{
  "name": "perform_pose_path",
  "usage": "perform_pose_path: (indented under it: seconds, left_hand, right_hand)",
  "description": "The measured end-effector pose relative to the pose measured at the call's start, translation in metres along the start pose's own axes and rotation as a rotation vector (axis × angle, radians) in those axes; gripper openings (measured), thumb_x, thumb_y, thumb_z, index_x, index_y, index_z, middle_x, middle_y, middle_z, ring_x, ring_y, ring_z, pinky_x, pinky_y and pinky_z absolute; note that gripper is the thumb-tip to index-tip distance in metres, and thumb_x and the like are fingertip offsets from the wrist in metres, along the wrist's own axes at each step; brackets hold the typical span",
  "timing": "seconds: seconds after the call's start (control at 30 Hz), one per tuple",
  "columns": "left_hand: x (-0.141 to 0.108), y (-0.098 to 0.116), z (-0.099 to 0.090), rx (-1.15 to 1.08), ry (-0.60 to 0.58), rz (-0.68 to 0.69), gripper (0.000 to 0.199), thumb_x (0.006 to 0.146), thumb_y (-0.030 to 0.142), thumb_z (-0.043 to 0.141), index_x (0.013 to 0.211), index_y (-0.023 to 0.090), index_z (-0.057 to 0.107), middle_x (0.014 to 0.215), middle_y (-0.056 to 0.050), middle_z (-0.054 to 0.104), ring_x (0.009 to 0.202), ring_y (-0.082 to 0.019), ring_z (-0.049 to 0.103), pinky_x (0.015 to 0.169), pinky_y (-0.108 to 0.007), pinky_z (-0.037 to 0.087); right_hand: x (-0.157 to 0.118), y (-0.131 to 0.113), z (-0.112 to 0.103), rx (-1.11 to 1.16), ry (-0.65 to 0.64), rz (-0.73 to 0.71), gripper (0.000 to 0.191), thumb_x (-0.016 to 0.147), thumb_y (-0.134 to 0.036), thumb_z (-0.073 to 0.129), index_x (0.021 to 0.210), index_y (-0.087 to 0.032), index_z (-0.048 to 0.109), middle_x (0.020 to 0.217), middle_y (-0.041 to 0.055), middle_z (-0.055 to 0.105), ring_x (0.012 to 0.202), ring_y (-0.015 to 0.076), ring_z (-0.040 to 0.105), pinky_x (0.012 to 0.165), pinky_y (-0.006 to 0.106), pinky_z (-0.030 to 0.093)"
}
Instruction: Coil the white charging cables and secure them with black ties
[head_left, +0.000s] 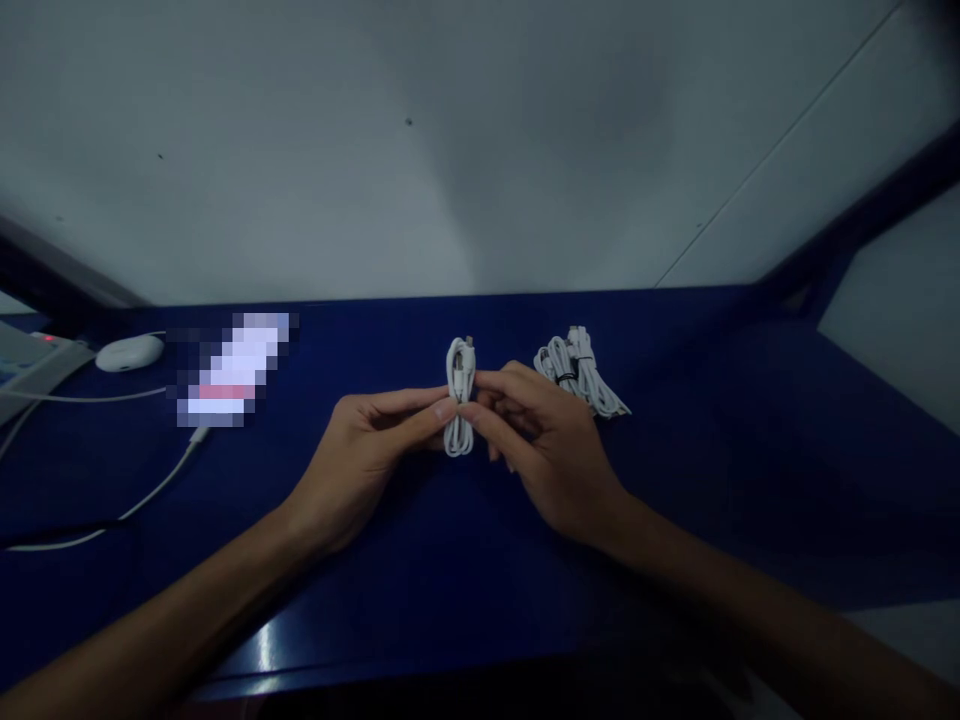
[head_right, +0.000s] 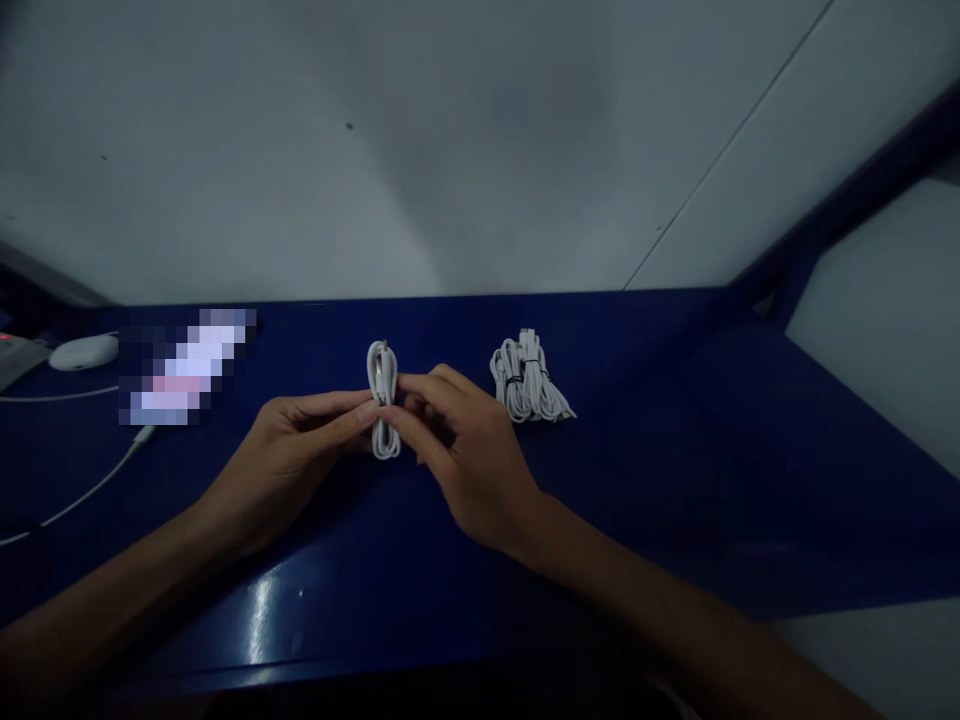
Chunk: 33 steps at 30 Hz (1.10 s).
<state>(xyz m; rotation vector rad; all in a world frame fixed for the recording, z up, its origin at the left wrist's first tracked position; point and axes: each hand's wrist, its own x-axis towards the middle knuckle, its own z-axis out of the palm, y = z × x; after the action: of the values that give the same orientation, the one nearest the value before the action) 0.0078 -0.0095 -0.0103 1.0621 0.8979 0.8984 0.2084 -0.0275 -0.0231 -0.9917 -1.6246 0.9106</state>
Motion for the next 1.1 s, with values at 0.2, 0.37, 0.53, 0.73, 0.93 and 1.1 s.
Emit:
perform_pose_path:
  seconds: [0.2,0.37,0.53,0.73,0.93,1.1]
  left_hand:
    - [-0.001,-0.002,0.0,0.077,0.003,0.062,0.018,0.1,0.026,0.082,0.115,0.023,0.091,0.119,-0.01,0.085,0.112,-0.027,0.074,0.107,-0.043,0.053]
    - [-0.001,-0.004,0.001,0.104,-0.016,0.085,0.016,0.103,0.027,0.078,0.11,0.023,0.092,0.122,-0.011,0.083,0.115,-0.027,0.071,0.11,-0.043,0.05]
    - [0.0,-0.002,0.002,0.099,-0.033,0.069,0.017,0.104,0.027,0.077,0.109,0.022,0.092,0.122,-0.011,0.083,0.112,-0.026,0.071,0.107,-0.041,0.051]
    - [-0.002,0.003,0.003,-0.076,-0.108,0.0,0.021,0.106,0.028,0.074,0.117,0.021,0.09,0.115,-0.011,0.084,0.104,-0.023,0.075,0.102,-0.038,0.056]
    - [-0.003,0.001,0.002,-0.132,-0.183,-0.018,0.023,0.109,0.026,0.068,0.111,0.018,0.09,0.115,-0.012,0.083,0.101,-0.021,0.075,0.093,-0.033,0.059]
    - [-0.004,0.001,0.0,-0.126,-0.196,-0.039,0.025,0.11,0.024,0.066,0.113,0.018,0.09,0.124,-0.013,0.081,0.111,-0.022,0.074,0.092,-0.031,0.059]
  right_hand:
    - [0.0,0.005,0.001,0.065,0.023,0.023,0.013,0.107,-0.029,0.075,0.117,-0.028,0.083,0.089,-0.0019,0.064,0.068,0.0099,0.063,0.057,0.026,0.053]
    - [-0.001,0.01,0.004,0.147,0.048,0.086,0.012,0.105,-0.032,0.078,0.112,-0.028,0.086,0.082,-0.0027,0.063,0.064,0.0092,0.062,0.053,0.025,0.05]
    - [0.003,0.01,0.001,0.234,0.044,0.132,0.006,0.099,-0.028,0.084,0.103,-0.024,0.087,0.081,-0.0022,0.068,0.058,0.0076,0.06,0.048,0.022,0.047]
    - [0.013,0.007,-0.016,0.402,-0.106,0.193,0.019,0.102,-0.033,0.081,0.117,-0.024,0.086,0.07,-0.0038,0.069,0.048,0.0059,0.05,0.043,0.019,0.041]
    - [0.018,0.012,-0.018,0.521,-0.321,0.229,0.032,0.105,-0.037,0.077,0.135,-0.025,0.081,0.083,-0.0009,0.068,0.058,0.0076,0.055,0.045,0.018,0.044]
    - [0.018,0.014,-0.015,0.546,-0.31,0.243,0.028,0.104,-0.033,0.078,0.131,-0.025,0.083,0.078,-0.0026,0.064,0.055,0.0065,0.053,0.044,0.016,0.045]
